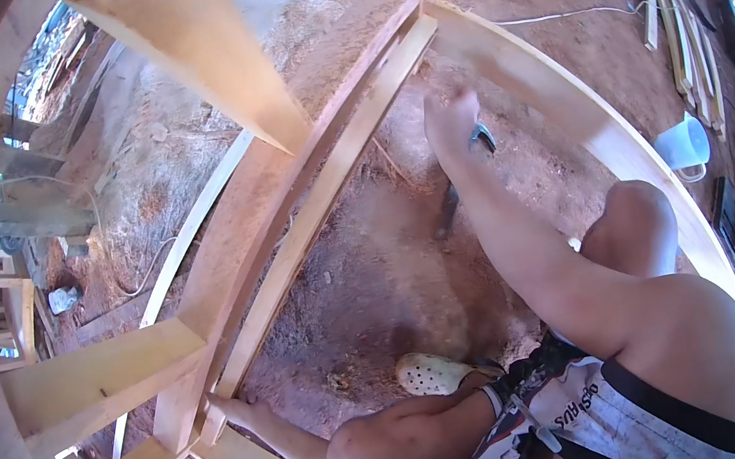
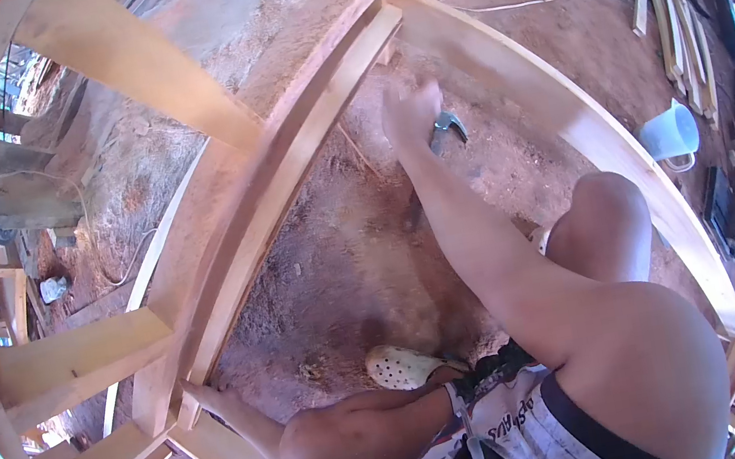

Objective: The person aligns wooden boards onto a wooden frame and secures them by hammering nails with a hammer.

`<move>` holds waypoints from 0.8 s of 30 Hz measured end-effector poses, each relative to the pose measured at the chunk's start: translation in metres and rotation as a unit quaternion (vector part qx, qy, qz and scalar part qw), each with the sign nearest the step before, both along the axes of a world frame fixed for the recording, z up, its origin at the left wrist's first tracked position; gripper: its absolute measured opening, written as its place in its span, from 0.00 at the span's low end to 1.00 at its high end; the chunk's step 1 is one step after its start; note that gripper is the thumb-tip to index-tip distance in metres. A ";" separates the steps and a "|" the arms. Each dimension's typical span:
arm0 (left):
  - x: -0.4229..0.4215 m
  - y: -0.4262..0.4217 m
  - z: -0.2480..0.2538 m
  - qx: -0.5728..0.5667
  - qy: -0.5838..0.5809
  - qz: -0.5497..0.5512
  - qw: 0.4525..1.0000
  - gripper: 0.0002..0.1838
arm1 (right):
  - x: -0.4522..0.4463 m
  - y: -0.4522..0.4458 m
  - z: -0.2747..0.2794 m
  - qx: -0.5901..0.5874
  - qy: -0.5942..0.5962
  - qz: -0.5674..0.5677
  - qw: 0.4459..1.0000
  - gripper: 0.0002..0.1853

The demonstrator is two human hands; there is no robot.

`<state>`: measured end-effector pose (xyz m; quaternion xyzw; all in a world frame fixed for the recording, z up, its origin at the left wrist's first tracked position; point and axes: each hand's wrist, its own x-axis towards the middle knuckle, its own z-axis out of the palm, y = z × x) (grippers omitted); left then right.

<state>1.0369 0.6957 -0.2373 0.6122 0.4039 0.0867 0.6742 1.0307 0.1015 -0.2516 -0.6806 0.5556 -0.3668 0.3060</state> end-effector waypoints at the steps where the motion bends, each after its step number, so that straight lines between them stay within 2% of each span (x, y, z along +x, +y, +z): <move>1: 0.000 0.002 -0.001 0.001 0.002 0.002 1.000 0.37 | -0.020 0.005 -0.018 0.099 0.094 0.002 0.991 0.32; 2: -0.002 0.001 -0.001 -0.004 0.009 -0.002 1.000 0.35 | -0.036 0.010 -0.035 0.197 0.184 0.006 0.963 0.36; 4: -0.007 -0.001 -0.001 -0.006 0.018 -0.009 1.000 0.30 | -0.060 0.020 -0.070 0.256 0.226 0.023 0.940 0.41; 8: -0.020 -0.028 0.004 -0.033 0.037 -0.068 0.996 0.23 | -0.079 0.003 -0.111 0.283 0.268 0.064 0.919 0.46; 10: -0.030 -0.061 0.015 -0.063 0.041 -0.142 0.987 0.22 | -0.081 -0.004 -0.115 0.314 0.270 0.036 0.909 0.38; 11: -0.033 -0.080 0.022 -0.070 0.036 -0.201 0.976 0.23 | -0.084 -0.012 -0.112 0.315 0.262 0.034 0.912 0.38; 12: -0.032 -0.112 0.040 -0.047 0.026 -0.288 0.956 0.23 | -0.091 -0.022 -0.108 0.371 0.200 0.095 0.902 0.31; 13: -0.028 -0.143 0.056 0.018 0.015 -0.376 0.926 0.24 | -0.099 -0.028 -0.106 0.422 0.145 0.157 0.881 0.24; 14: -0.019 -0.181 0.083 0.122 0.000 -0.468 0.875 0.23 | -0.102 -0.034 -0.103 0.417 0.153 0.164 0.881 0.24; 15: -0.010 -0.219 0.110 0.228 -0.027 -0.538 0.811 0.22 | -0.100 -0.042 -0.094 0.461 -0.017 0.152 0.874 0.18; 16: 0.006 -0.244 0.123 0.192 0.013 -0.613 0.767 0.20 | -0.100 -0.046 -0.086 0.496 -0.183 0.136 0.838 0.13; 17: 0.023 -0.268 0.122 0.160 -0.006 -0.703 0.693 0.21 | -0.099 -0.047 -0.079 0.493 -0.169 0.148 0.841 0.13; 18: 0.024 -0.309 0.140 0.175 -0.037 -0.748 0.640 0.22 | -0.097 -0.042 -0.060 0.515 -0.216 0.133 0.819 0.14; 19: 0.030 -0.341 0.135 0.179 -0.059 -0.768 0.612 0.25 | -0.095 -0.033 -0.034 0.538 -0.263 0.116 0.792 0.15; 20: 0.042 -0.368 0.119 0.218 -0.026 -0.783 0.583 0.27 | -0.092 -0.017 0.015 0.484 -0.248 0.108 0.832 0.11; 21: 0.045 -0.393 0.102 0.230 -0.013 -0.754 0.615 0.28 | -0.089 -0.019 0.032 0.485 -0.242 0.118 0.832 0.11; 22: 0.044 -0.416 0.084 0.243 0.001 -0.726 0.643 0.31 | -0.086 -0.024 0.042 0.437 -0.230 0.155 0.856 0.10; 23: 0.042 -0.436 0.061 0.204 0.015 -0.689 0.695 0.32 | -0.082 -0.030 0.050 0.388 -0.218 0.189 0.875 0.09; 24: 0.040 -0.450 0.044 0.181 0.018 -0.671 0.718 0.33 | -0.074 -0.037 0.056 0.365 -0.203 0.178 0.891 0.10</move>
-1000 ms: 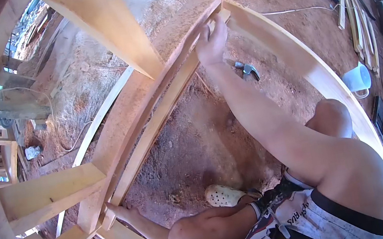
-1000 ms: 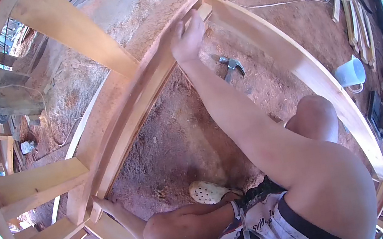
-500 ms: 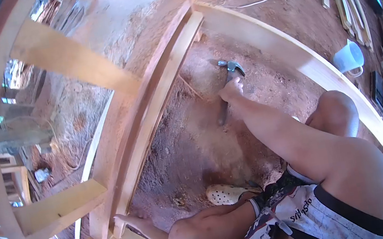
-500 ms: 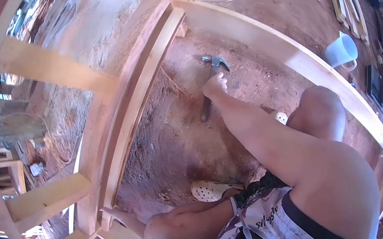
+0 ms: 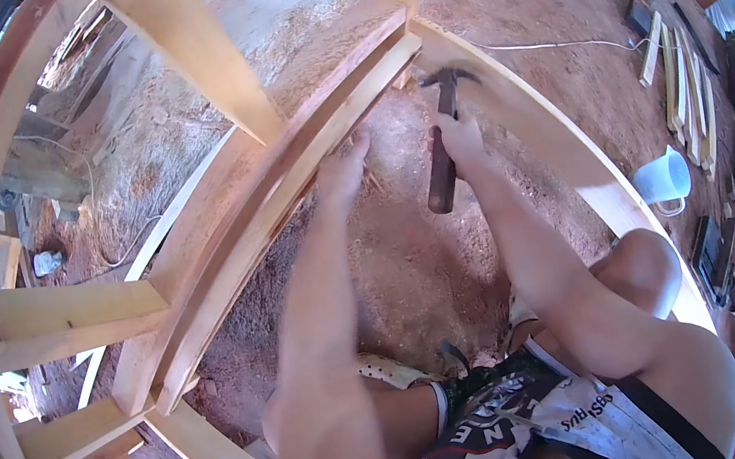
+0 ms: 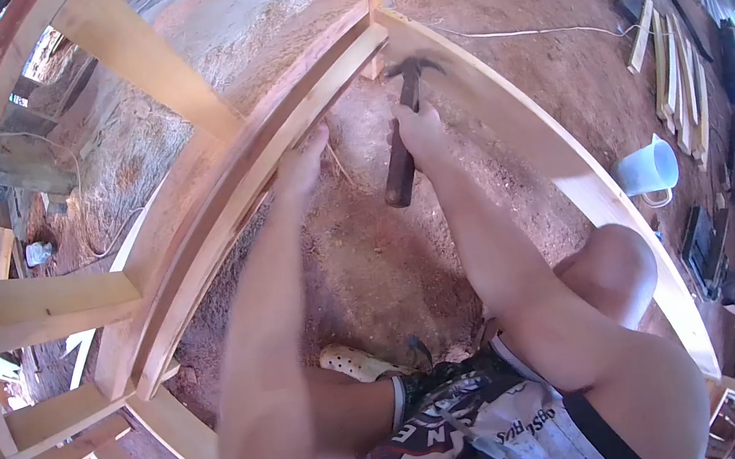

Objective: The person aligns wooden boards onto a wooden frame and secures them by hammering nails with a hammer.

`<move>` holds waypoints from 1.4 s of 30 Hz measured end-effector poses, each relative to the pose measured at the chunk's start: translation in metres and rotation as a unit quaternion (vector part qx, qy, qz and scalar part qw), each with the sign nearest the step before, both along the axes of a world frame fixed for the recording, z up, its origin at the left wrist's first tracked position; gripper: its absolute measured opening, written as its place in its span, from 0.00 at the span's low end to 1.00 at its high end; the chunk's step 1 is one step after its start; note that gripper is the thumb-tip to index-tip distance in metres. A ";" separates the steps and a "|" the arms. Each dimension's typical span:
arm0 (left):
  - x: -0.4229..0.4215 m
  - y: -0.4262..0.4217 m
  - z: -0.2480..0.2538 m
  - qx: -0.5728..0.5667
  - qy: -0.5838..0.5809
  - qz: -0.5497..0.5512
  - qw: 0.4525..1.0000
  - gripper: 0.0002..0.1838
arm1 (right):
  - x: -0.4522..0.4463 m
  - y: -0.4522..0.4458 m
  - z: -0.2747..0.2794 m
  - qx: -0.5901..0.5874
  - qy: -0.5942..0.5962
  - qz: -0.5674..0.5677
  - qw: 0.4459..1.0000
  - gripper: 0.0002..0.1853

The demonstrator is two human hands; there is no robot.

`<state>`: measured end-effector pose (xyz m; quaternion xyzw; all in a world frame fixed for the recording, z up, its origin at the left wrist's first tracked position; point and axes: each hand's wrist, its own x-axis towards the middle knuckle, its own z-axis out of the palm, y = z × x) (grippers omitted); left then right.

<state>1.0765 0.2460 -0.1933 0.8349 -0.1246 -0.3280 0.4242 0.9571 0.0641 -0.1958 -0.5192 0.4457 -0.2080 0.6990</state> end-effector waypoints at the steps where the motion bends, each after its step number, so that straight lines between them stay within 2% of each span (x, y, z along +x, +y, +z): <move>1: -0.002 -0.014 -0.017 -0.019 0.013 0.029 0.999 0.35 | 0.008 -0.004 0.016 -0.008 -0.001 -0.003 1.000 0.10; 2: -0.011 -0.028 -0.033 -0.188 0.078 0.160 0.966 0.37 | 0.010 -0.004 0.036 -0.139 0.044 0.024 0.989 0.13; 3: -0.011 -0.037 -0.052 -0.324 0.092 0.213 0.917 0.35 | 0.005 -0.006 0.044 -0.265 0.099 0.056 0.958 0.16; 4: -0.012 -0.045 -0.071 -0.471 0.115 0.251 0.838 0.33 | 0.003 -0.015 0.044 -0.272 0.117 0.060 0.953 0.16; 5: -0.014 -0.053 -0.088 -0.596 0.133 0.263 0.747 0.31 | 0.013 -0.025 0.046 -0.345 0.170 0.068 0.921 0.19; 6: -0.013 -0.048 -0.065 -0.558 0.162 0.319 0.749 0.29 | 0.024 -0.032 0.047 -0.414 0.217 0.079 0.880 0.22; 7: -0.013 -0.043 -0.060 -0.514 0.192 0.373 0.748 0.27 | 0.030 -0.033 0.050 -0.420 0.223 0.087 0.876 0.22; 8: -0.013 -0.045 -0.055 -0.418 0.148 0.441 0.780 0.27 | 0.037 -0.036 0.056 -0.404 0.259 0.114 0.870 0.24; 11: -0.012 -0.052 -0.066 -0.426 0.090 0.448 0.781 0.27 | 0.048 -0.037 0.061 -0.399 0.332 0.159 0.840 0.27; 15: -0.011 -0.051 -0.078 -0.394 0.073 0.431 0.809 0.27 | 0.050 -0.034 0.046 -0.394 0.333 0.113 0.849 0.28; 17: -0.009 -0.050 -0.078 -0.343 0.091 0.420 0.835 0.23 | 0.047 -0.032 0.042 -0.395 0.338 0.104 0.848 0.27; 20: -0.009 -0.052 -0.083 -0.381 0.028 0.409 0.829 0.24 | 0.052 -0.032 0.045 -0.357 0.324 0.111 0.869 0.27; 21: -0.008 -0.051 -0.082 -0.381 0.030 0.409 0.829 0.24 | 0.052 -0.028 0.042 -0.374 0.319 0.090 0.866 0.26; 23: -0.009 -0.048 -0.084 -0.294 0.091 0.384 0.870 0.25 | 0.051 -0.023 0.037 -0.387 0.319 0.068 0.863 0.26; 24: -0.011 -0.047 -0.080 -0.293 0.094 0.383 0.871 0.25 | 0.052 -0.025 0.032 -0.401 0.320 0.060 0.856 0.22; 25: -0.013 -0.047 -0.075 -0.323 0.103 0.389 0.857 0.23 | 0.054 -0.030 0.029 -0.417 0.318 0.053 0.850 0.19; 27: -0.014 -0.045 -0.057 -0.356 0.108 0.398 0.839 0.22 | 0.047 -0.026 0.033 -0.409 0.300 0.047 0.861 0.19; 29: -0.021 -0.038 -0.035 -0.332 0.026 0.395 0.857 0.19 | 0.034 -0.022 0.032 -0.396 0.285 0.043 0.872 0.20; 31: -0.023 -0.038 -0.026 -0.316 0.030 0.409 0.856 0.19 | 0.016 -0.020 0.034 -0.307 0.229 0.088 0.920 0.18; 33: -0.026 -0.047 -0.028 -0.307 0.041 0.416 0.855 0.18 | 0.002 -0.027 0.042 -0.281 0.228 0.108 0.926 0.17; 35: -0.020 -0.068 -0.052 -0.442 0.045 0.454 0.772 0.20 | 0.002 -0.039 0.046 -0.211 0.223 0.170 0.936 0.12; 36: -0.015 -0.070 -0.049 -0.448 0.048 0.447 0.773 0.20 | 0.006 -0.038 0.054 -0.215 0.223 0.162 0.937 0.12; 38: -0.008 -0.072 -0.038 -0.502 0.149 0.529 0.668 0.26 | 0.016 -0.031 0.080 -0.033 0.199 0.125 0.971 0.13; 39: -0.002 -0.080 -0.042 -0.506 0.155 0.514 0.675 0.26 | 0.024 -0.032 0.095 -0.035 0.194 0.108 0.974 0.13; 41: 0.007 -0.096 -0.066 -0.492 0.272 0.541 0.626 0.30 | 0.028 -0.033 0.126 -0.056 0.185 0.104 0.976 0.13; 42: 0.007 -0.090 -0.057 -0.425 0.297 0.494 0.698 0.30 | 0.025 -0.032 0.138 -0.073 0.179 0.110 0.975 0.13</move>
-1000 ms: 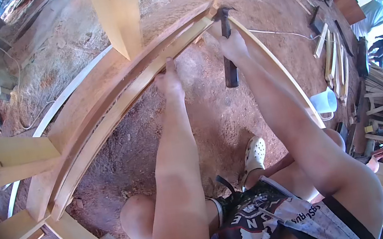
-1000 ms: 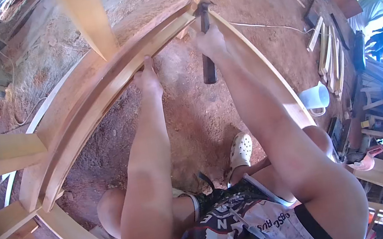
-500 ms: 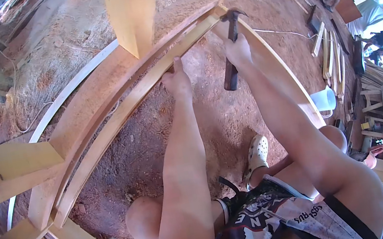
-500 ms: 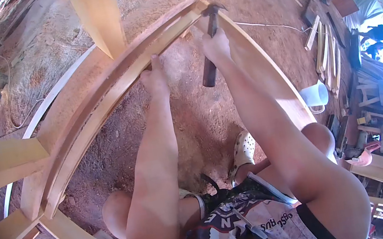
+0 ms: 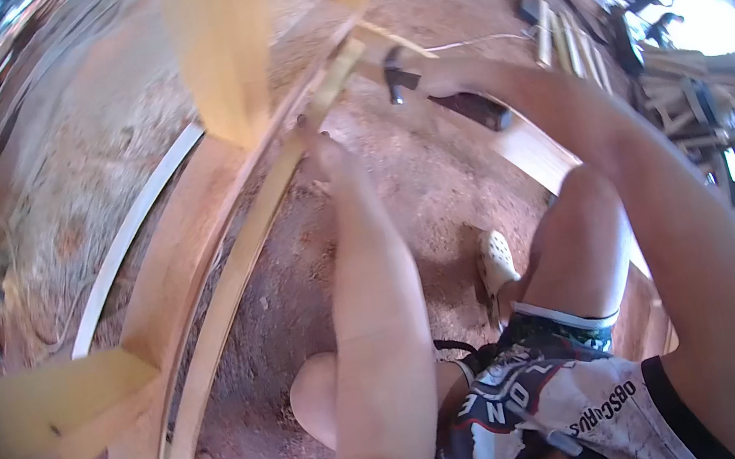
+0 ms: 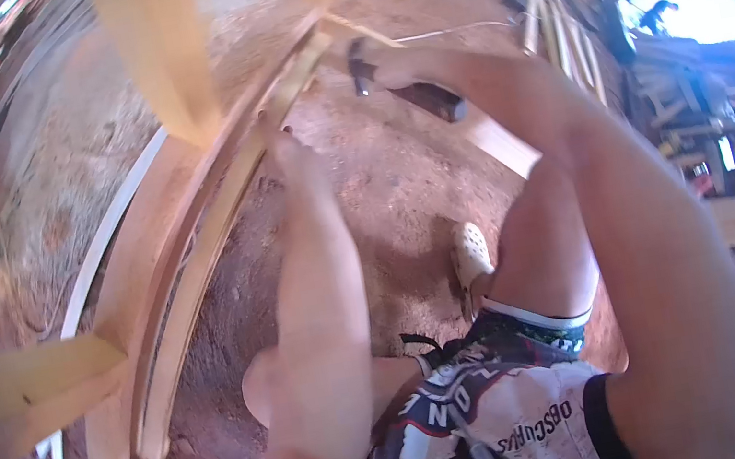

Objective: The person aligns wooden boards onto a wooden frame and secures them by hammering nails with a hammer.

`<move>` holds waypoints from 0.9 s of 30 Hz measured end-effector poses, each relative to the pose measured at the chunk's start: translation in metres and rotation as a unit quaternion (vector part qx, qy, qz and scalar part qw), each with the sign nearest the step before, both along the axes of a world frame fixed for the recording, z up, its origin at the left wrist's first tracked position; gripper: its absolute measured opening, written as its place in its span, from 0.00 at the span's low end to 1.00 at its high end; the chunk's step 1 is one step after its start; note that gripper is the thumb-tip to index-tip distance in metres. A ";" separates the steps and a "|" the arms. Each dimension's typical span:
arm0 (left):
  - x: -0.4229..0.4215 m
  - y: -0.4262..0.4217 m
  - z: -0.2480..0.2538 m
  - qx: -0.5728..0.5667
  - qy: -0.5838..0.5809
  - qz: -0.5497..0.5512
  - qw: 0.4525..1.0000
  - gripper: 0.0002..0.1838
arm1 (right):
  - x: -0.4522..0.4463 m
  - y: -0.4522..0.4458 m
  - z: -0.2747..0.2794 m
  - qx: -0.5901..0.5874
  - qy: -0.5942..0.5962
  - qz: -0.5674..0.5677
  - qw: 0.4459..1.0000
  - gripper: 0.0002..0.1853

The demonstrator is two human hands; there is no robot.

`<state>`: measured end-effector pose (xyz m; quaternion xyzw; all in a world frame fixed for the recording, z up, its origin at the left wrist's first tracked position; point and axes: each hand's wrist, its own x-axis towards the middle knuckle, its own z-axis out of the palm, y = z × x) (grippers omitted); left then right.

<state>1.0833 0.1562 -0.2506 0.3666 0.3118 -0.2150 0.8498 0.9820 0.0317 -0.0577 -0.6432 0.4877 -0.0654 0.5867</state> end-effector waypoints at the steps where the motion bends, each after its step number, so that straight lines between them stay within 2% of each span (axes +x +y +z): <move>1: -0.001 0.008 0.008 0.048 0.006 -0.103 0.994 0.30 | -0.007 0.003 0.013 -0.015 -0.005 0.012 1.000 0.12; 2: -0.006 0.012 -0.014 -0.051 -0.073 -0.118 0.989 0.23 | -0.017 0.007 0.024 -0.035 -0.009 0.025 0.999 0.12; 4: 0.007 0.012 -0.044 -0.145 -0.067 -0.238 0.958 0.10 | -0.045 0.008 0.040 -0.076 -0.008 0.043 0.996 0.12; 5: 0.016 0.013 -0.044 -0.113 0.007 -0.342 0.933 0.06 | -0.059 0.010 0.044 -0.091 -0.006 0.052 0.994 0.12; 6: 0.010 0.015 -0.033 -0.098 0.029 -0.340 0.935 0.05 | -0.071 0.013 0.045 -0.103 -0.005 0.062 0.993 0.12; 8: 0.016 0.000 -0.043 -0.033 0.112 -0.367 0.923 0.03 | -0.090 0.012 0.042 -0.117 -0.006 0.076 0.990 0.12; 9: 0.012 -0.009 -0.041 -0.035 0.109 -0.370 0.922 0.03 | -0.098 0.012 0.040 -0.123 -0.004 0.085 0.989 0.11; 11: 0.007 -0.006 -0.046 -0.131 0.090 -0.303 0.940 0.06 | -0.101 0.007 0.027 -0.120 -0.002 0.112 0.986 0.11; 12: 0.004 -0.005 -0.064 -0.204 -0.013 -0.273 0.940 0.04 | -0.099 0.003 0.017 -0.114 -0.001 0.129 0.985 0.11; 13: 0.004 -0.010 -0.054 -0.107 -0.079 -0.314 0.940 0.04 | -0.093 -0.002 0.007 -0.107 -0.002 0.149 0.983 0.11; 14: 0.002 -0.015 -0.052 -0.139 -0.147 -0.315 0.927 0.07 | -0.087 -0.009 -0.003 -0.101 -0.007 0.165 0.981 0.11; 15: -0.011 -0.016 0.003 -0.114 -0.079 -0.256 0.957 0.11 | -0.080 -0.014 -0.013 -0.098 -0.013 0.186 0.978 0.11; 16: -0.016 -0.017 0.030 -0.147 -0.092 -0.242 0.955 0.09 | -0.071 -0.017 -0.023 -0.080 -0.025 0.199 0.976 0.11; 17: -0.020 -0.020 0.049 -0.182 -0.106 -0.233 0.949 0.09 | -0.064 -0.021 -0.031 -0.020 -0.102 0.162 0.981 0.10; 18: -0.026 -0.021 0.071 -0.164 -0.110 -0.231 0.953 0.09 | -0.060 -0.026 -0.038 0.041 -0.175 0.118 0.977 0.10; 19: -0.032 -0.026 0.090 -0.180 -0.141 -0.216 0.949 0.07 | -0.055 -0.031 -0.039 0.053 -0.184 0.120 0.974 0.10; 21: -0.040 -0.039 0.114 -0.176 -0.183 -0.197 0.947 0.06 | -0.040 -0.034 -0.037 0.065 -0.194 0.089 0.975 0.09; 23: -0.041 -0.049 0.123 -0.162 -0.278 -0.164 0.932 0.18 | -0.021 -0.047 -0.039 0.106 -0.206 0.112 0.966 0.10; 24: -0.030 -0.054 0.113 -0.169 -0.307 -0.184 0.918 0.19 | -0.011 -0.054 -0.045 0.164 -0.239 0.135 0.947 0.10; 25: -0.020 -0.061 0.131 -0.145 -0.317 -0.182 0.920 0.19 | 0.001 -0.062 -0.047 0.219 -0.272 0.157 0.924 0.10; 27: -0.006 -0.085 0.168 -0.045 -0.364 -0.214 0.905 0.19 | 0.020 -0.081 -0.042 0.229 -0.297 0.172 0.911 0.09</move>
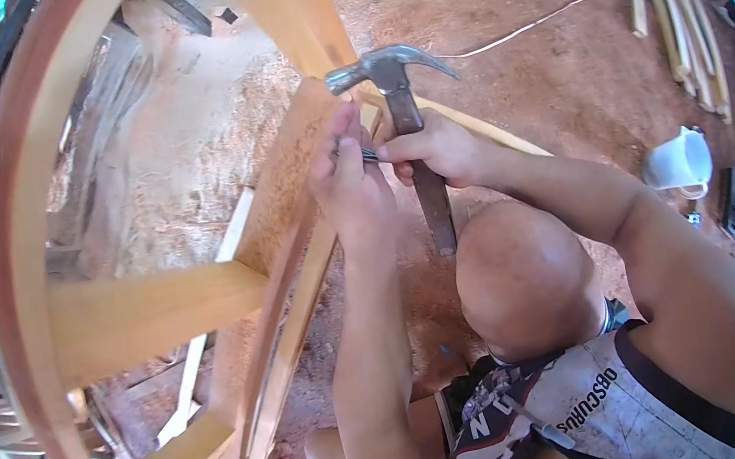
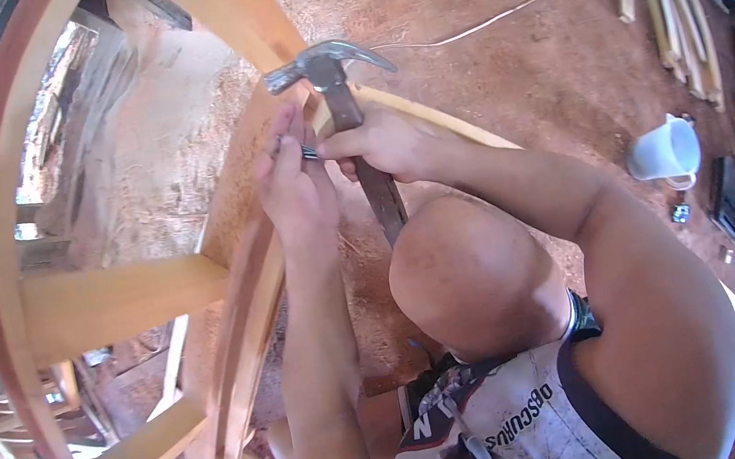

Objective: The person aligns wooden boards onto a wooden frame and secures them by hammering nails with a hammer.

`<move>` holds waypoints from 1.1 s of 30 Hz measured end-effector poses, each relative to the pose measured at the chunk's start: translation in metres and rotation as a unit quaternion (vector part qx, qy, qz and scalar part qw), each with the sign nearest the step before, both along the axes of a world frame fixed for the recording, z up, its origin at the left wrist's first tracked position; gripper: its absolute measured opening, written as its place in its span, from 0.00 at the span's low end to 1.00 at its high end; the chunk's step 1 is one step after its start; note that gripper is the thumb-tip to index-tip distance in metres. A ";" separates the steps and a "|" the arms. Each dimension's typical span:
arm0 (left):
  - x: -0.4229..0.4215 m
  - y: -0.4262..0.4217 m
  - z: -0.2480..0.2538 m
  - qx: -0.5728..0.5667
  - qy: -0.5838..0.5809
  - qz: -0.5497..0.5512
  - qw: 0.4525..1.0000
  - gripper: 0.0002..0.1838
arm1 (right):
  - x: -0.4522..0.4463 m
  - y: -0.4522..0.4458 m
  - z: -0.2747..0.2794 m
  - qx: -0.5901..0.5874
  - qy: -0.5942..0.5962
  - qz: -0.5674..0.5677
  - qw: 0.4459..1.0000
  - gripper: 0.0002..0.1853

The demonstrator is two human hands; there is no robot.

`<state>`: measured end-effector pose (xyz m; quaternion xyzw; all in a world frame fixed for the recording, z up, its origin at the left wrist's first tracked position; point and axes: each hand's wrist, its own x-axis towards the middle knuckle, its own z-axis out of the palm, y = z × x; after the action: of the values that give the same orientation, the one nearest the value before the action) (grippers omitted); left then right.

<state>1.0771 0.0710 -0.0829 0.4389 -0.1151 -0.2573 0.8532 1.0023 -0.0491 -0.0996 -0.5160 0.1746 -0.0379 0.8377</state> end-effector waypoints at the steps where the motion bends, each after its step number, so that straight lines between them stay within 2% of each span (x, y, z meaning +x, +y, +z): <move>1: 0.013 -0.014 0.007 0.005 -0.019 -0.032 0.999 0.22 | 0.007 -0.011 0.007 -0.010 -0.013 0.002 1.000 0.08; 4: 0.026 -0.056 0.053 0.061 -0.063 -0.074 0.993 0.21 | 0.017 -0.051 0.039 0.073 -0.053 -0.008 0.996 0.06; 5: 0.030 -0.073 0.065 0.068 -0.092 -0.111 0.987 0.14 | 0.017 -0.063 0.050 0.106 -0.063 -0.034 0.992 0.05; 6: 0.031 -0.090 0.080 0.079 -0.095 -0.115 0.986 0.14 | 0.016 -0.078 0.058 0.117 -0.067 -0.038 0.990 0.05; 8: 0.030 -0.119 0.107 0.133 -0.171 -0.142 0.966 0.12 | 0.013 -0.110 0.069 0.132 -0.053 -0.086 0.986 0.06; 12: 0.047 -0.140 0.126 0.151 -0.205 -0.067 0.965 0.12 | -0.008 -0.160 0.077 0.074 -0.046 -0.135 0.987 0.09; 13: 0.056 -0.126 0.131 0.257 -0.407 -0.052 0.875 0.12 | -0.015 -0.173 0.070 0.064 -0.031 -0.126 0.989 0.08; 14: 0.063 -0.109 0.138 0.368 -0.575 -0.037 0.730 0.13 | -0.018 -0.186 0.063 0.055 -0.019 -0.111 0.992 0.07; 15: 0.061 -0.100 0.152 0.454 -0.416 -0.037 0.787 0.17 | -0.021 -0.188 0.065 0.036 0.011 -0.105 0.994 0.07; 17: 0.061 -0.070 0.167 0.494 -0.367 -0.010 0.788 0.18 | -0.026 -0.186 0.060 0.016 0.047 -0.073 0.996 0.08; 19: 0.060 -0.040 0.164 0.516 -0.330 -0.010 0.791 0.20 | -0.032 -0.176 0.053 -0.072 0.041 -0.042 0.996 0.08; 20: 0.060 -0.021 0.158 0.579 -0.358 -0.062 0.730 0.17 | -0.037 -0.169 0.051 -0.074 0.042 -0.037 0.996 0.08; 21: 0.059 -0.008 0.150 0.633 -0.384 -0.118 0.662 0.14 | -0.039 -0.159 0.054 -0.151 0.071 -0.005 0.986 0.08; 22: 0.053 0.001 0.133 0.628 -0.387 -0.119 0.665 0.14 | -0.041 -0.150 0.057 -0.228 0.099 0.023 0.968 0.08; 24: 0.032 0.010 0.090 0.454 -0.565 -0.068 0.685 0.12 | -0.043 -0.129 0.063 -0.262 0.127 0.028 0.956 0.07; 26: 0.013 -0.001 0.064 0.350 -0.712 -0.044 0.607 0.07 | -0.041 -0.103 0.071 -0.300 0.158 0.096 0.936 0.06; 27: 0.007 -0.009 0.054 0.291 -0.706 -0.062 0.643 0.06 | -0.042 -0.105 0.064 -0.293 0.166 0.153 0.929 0.07; 28: -0.002 -0.016 0.048 0.233 -0.693 -0.078 0.677 0.05 | -0.047 -0.094 0.066 -0.296 0.177 0.157 0.926 0.07; 30: -0.017 -0.034 0.064 0.363 -0.697 -0.241 0.569 0.06 | -0.041 -0.075 0.078 -0.404 0.227 0.123 0.877 0.10; 31: -0.020 -0.040 0.062 0.356 -0.705 -0.235 0.567 0.06 | -0.055 -0.097 0.037 -0.462 0.171 0.066 0.868 0.12; 32: -0.022 -0.047 0.053 0.334 -0.705 -0.239 0.579 0.06 | -0.057 -0.098 0.045 -0.469 0.170 0.054 0.865 0.12; 33: -0.024 -0.055 0.044 0.309 -0.703 -0.244 0.592 0.07 | -0.062 -0.097 0.055 -0.411 0.214 0.057 0.884 0.13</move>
<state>1.0530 0.0159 -0.0384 0.6762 -0.6959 -0.0876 0.2254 0.9406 -0.1462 -0.0444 -0.8188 0.2887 0.0531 0.4933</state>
